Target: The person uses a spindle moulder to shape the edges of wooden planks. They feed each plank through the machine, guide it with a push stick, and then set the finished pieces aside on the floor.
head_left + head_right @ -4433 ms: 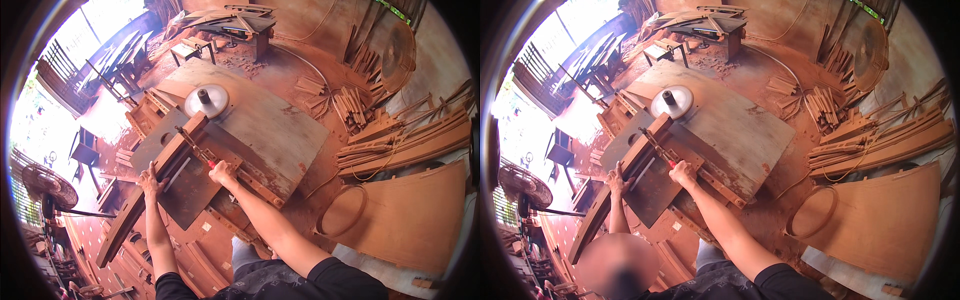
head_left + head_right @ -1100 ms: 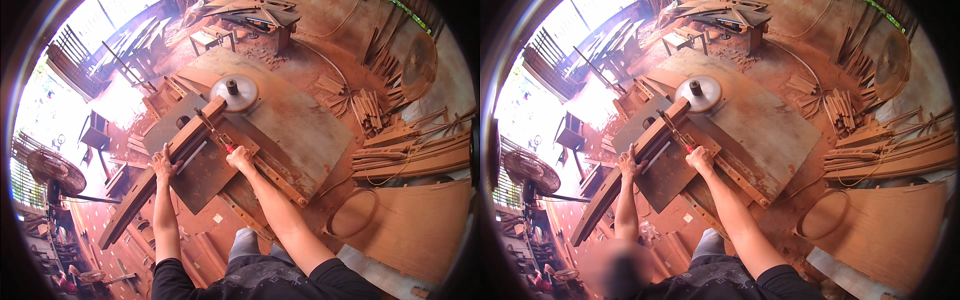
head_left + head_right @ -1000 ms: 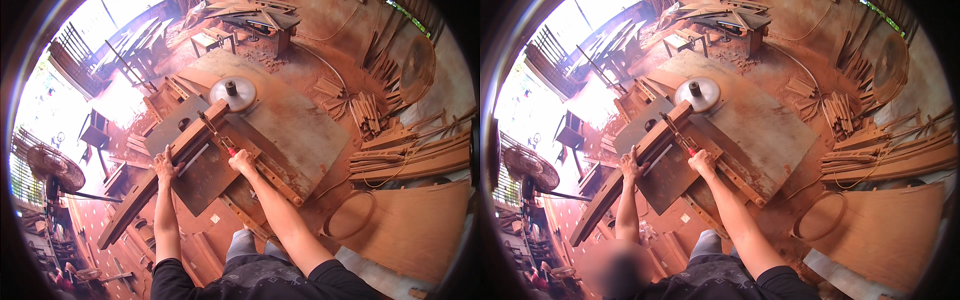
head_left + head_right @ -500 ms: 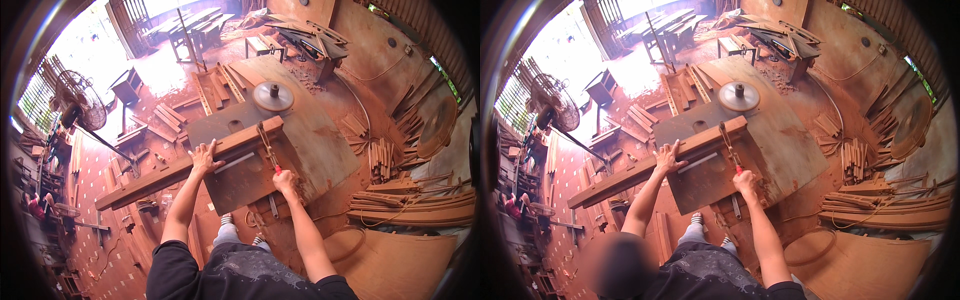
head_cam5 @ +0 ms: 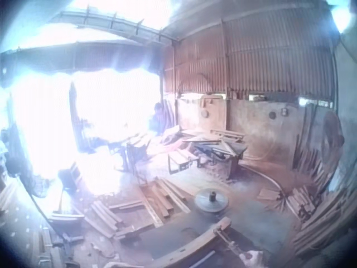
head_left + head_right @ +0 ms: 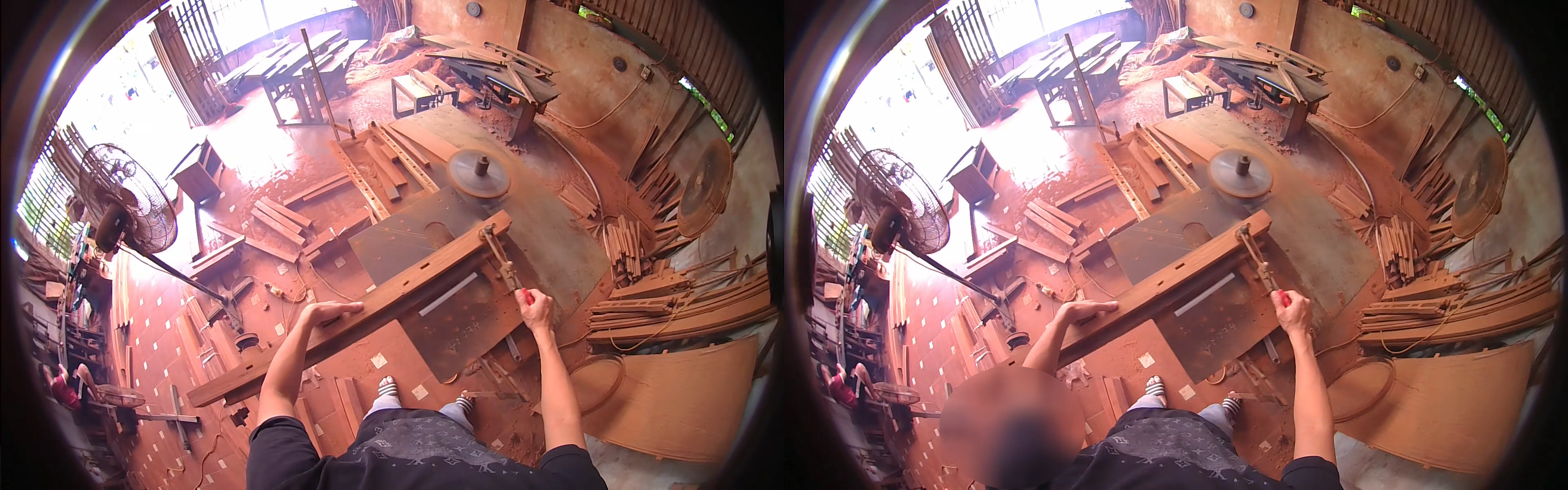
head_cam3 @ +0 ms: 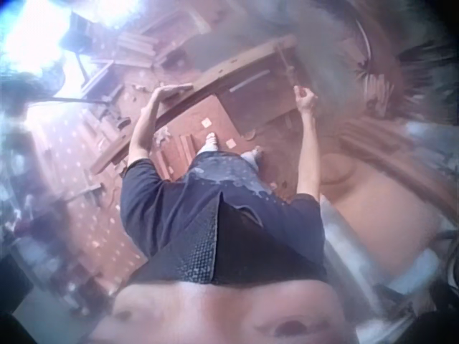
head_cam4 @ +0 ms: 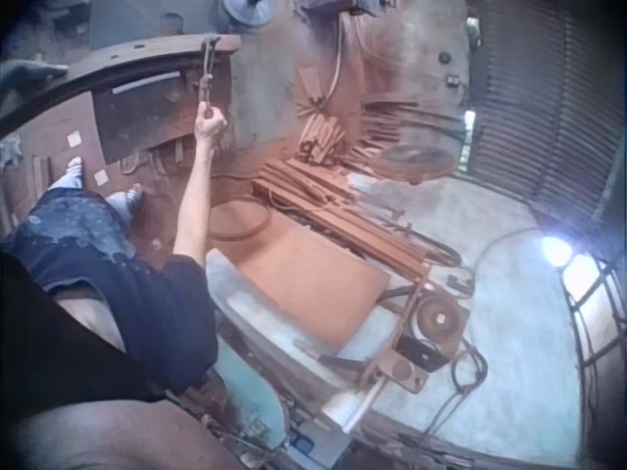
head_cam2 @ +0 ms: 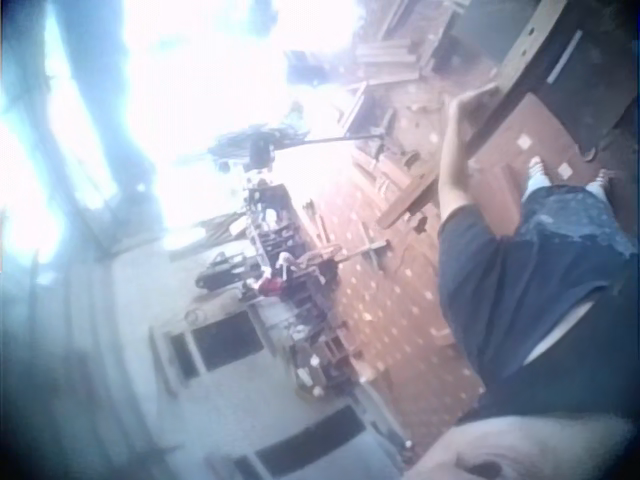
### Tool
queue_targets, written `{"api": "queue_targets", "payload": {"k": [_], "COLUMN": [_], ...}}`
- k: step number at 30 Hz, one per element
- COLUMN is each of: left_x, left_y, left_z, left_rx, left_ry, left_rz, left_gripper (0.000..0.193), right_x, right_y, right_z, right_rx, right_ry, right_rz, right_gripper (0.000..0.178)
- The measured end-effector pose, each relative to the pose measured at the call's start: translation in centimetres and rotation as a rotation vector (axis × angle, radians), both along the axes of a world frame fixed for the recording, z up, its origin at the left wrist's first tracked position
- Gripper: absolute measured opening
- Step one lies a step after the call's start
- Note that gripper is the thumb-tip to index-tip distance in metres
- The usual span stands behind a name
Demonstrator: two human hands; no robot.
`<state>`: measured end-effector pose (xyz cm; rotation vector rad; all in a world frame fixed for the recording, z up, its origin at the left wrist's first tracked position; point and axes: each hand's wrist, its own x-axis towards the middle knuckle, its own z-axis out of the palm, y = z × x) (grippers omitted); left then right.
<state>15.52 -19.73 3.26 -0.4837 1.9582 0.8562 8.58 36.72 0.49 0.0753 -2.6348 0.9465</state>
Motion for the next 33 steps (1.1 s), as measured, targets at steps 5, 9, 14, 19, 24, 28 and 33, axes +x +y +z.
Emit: {"api": "queue_targets", "payload": {"k": [5,9,14,19,24,28,33], "left_x": [0.4,0.9,3.2,6.6,12.0,13.8,20.2], "left_y": [-1.4,-3.3,-7.0,-10.2,-13.3,-13.9,-12.9], "left_z": [0.7,-3.1,-3.0,-2.2,6.2,9.6,12.0], "left_rx": [0.072,0.127,0.034,-0.013,-0.334,-0.521,-0.732], "left_ry": [0.034,0.126,0.118,0.335,0.565,0.777,1.200], "left_rz": [0.005,0.039,0.007,0.074,0.134,0.106,0.196], "left_gripper": [0.107,0.108,0.098,0.093,0.089,0.090,0.082], "right_x": [0.0,-2.8,-5.5,-8.3,-2.5,-4.6,-8.6], "right_y": [-1.4,-3.0,-7.2,-10.1,-20.5,-26.0,-32.5], "right_z": [2.1,7.5,13.3,16.6,27.6,29.3,29.7], "right_rx": [0.153,0.325,0.688,0.954,0.702,0.489,0.587], "right_ry": [-0.142,-0.504,-0.716,-0.640,-0.164,0.277,0.529], "right_rz": [-0.150,-0.256,-0.293,-0.295,-0.151,0.309,0.653], "right_gripper": [0.058,0.052,0.048,0.045,0.037,0.048,0.067]}}
